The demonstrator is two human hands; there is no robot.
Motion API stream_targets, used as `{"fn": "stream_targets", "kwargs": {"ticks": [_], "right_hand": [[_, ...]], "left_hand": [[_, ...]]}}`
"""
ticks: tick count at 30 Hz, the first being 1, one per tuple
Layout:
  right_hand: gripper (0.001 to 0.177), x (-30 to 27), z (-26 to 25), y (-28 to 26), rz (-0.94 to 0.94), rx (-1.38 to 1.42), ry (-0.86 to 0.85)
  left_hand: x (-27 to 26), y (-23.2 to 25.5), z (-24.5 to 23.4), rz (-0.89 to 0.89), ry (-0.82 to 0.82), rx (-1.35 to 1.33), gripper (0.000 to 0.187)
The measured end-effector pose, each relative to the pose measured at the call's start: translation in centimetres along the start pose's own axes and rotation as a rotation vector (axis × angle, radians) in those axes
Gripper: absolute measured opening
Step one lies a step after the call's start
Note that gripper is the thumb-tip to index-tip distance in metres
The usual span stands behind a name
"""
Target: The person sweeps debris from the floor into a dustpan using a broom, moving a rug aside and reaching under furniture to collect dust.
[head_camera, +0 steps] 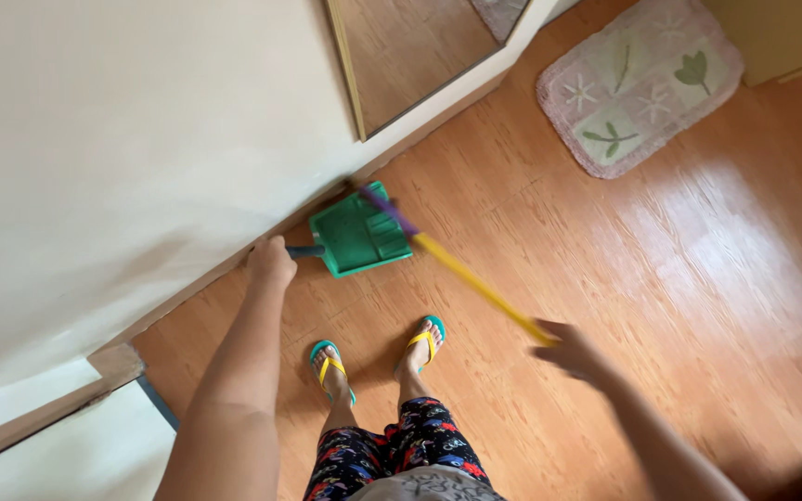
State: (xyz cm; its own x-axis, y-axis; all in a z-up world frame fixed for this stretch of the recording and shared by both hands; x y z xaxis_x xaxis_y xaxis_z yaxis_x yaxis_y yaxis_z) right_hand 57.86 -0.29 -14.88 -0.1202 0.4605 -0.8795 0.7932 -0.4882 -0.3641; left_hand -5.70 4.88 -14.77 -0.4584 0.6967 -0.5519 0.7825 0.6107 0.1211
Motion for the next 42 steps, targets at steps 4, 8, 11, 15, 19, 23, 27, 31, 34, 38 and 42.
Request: {"fn": "stream_targets", "kwargs": {"ticks": [4, 8, 11, 15, 19, 23, 27, 31, 34, 38, 42], "right_hand": [[0.067, -6.1, -8.1, 9.8, 0.168, -0.1, 0.233], [0.046, -7.5, -8.6, 14.8, 0.417, 0.103, 0.344], [0.029, -4.1, -4.1, 15.0, 0.539, 0.289, 0.339], [0.03, 1.2, 8.1, 8.9, 0.28, 0.464, 0.185], [0.032, -0.4, 25.0, -1.0, 0.325, 0.46, -0.032], [0.053, -8.2, 31.1, -7.7, 0.272, 0.385, -0.18], [0.073, -15.0, 24.7, -5.8, 0.213, 0.19, -0.079], [0.069, -19.4, 14.0, 1.6, 0.313, 0.156, 0.147], [0.067, -18.7, 7.2, 5.7, 0.439, 0.154, 0.308], [0.035, -11.7, 3.0, 5.6, 0.464, 0.195, 0.366], [0.046, -5.0, 2.5, 3.9, 0.559, -0.039, 0.318]], "left_hand": [[-1.3, -2.8, -1.2, 0.098, 0.015, 0.046, 0.021], [-4.0, -9.5, -1.3, 0.133, 0.093, -0.06, 0.026], [-6.3, -14.7, -0.6, 0.139, 0.136, -0.104, 0.029], [-8.7, -19.6, -0.1, 0.115, 0.192, -0.157, 0.03], [-9.6, -21.8, -0.1, 0.109, 0.165, -0.103, 0.029], [-10.0, -23.0, -0.7, 0.054, 0.102, -0.107, 0.025], [-10.6, -24.8, -0.8, 0.02, 0.039, -0.093, 0.021], [-11.1, -28.1, 0.1, 0.038, 0.088, -0.13, 0.026], [-12.4, -32.7, 2.1, -0.05, 0.048, -0.167, 0.026], [-15.0, -39.6, 2.1, -0.06, 0.204, -0.242, 0.029], [-17.9, -45.8, 0.9, -0.14, 0.244, -0.215, 0.033]]}}
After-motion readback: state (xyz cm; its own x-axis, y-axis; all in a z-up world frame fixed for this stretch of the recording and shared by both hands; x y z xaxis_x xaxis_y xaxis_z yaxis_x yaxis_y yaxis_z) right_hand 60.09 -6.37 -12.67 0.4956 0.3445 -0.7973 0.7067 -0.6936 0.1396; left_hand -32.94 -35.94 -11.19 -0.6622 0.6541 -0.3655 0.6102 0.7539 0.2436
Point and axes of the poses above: each hand's wrist, its own x-axis towards the middle knuckle, its own z-axis out of the palm, y = z × x, the point moved 9 cm from there along x, towards the middle knuckle, and after that the axes turned 5 degrees about -x, right-handed, at the moved point
